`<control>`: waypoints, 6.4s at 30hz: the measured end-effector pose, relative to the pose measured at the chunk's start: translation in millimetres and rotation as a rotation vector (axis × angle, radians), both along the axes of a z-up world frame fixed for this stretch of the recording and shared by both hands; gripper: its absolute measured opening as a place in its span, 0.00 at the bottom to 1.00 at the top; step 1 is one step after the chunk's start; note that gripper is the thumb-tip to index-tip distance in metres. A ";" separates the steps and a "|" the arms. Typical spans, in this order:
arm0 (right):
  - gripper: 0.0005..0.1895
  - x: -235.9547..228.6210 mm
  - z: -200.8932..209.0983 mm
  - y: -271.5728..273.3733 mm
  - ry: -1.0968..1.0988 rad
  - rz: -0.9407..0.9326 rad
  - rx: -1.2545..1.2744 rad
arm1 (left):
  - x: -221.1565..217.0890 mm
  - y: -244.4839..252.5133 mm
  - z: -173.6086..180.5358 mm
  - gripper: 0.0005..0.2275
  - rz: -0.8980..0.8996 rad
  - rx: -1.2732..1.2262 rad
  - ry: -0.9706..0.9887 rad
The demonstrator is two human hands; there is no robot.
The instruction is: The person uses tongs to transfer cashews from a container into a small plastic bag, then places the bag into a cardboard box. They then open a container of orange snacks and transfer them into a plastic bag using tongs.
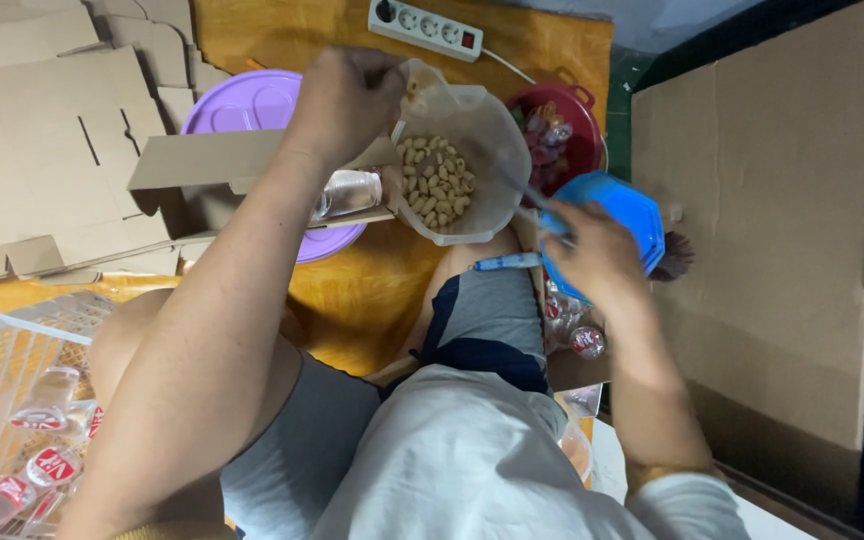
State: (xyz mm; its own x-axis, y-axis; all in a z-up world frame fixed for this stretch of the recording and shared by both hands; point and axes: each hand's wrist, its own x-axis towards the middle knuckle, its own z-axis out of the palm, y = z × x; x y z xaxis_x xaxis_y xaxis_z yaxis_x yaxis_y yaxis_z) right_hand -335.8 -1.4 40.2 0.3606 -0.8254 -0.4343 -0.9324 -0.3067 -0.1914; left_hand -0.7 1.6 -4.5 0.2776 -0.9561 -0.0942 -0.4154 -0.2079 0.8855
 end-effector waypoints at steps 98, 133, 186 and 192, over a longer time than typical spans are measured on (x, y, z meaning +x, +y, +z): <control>0.24 -7.0 -65.0 -13.3 -0.166 0.058 -0.026 | 14.5 10.2 15.5 0.11 -0.013 0.073 0.163; 0.24 24.0 8.8 30.1 -1.015 -0.377 0.070 | -4.4 18.9 34.8 0.11 -0.154 -0.112 -0.111; 0.35 -141.7 -90.3 97.0 0.552 -0.131 0.342 | 35.1 45.9 43.3 0.10 -0.017 -0.238 -0.087; 0.18 6.6 1.3 63.6 -0.799 0.249 -0.535 | 6.3 47.5 60.8 0.08 -0.090 -0.184 0.005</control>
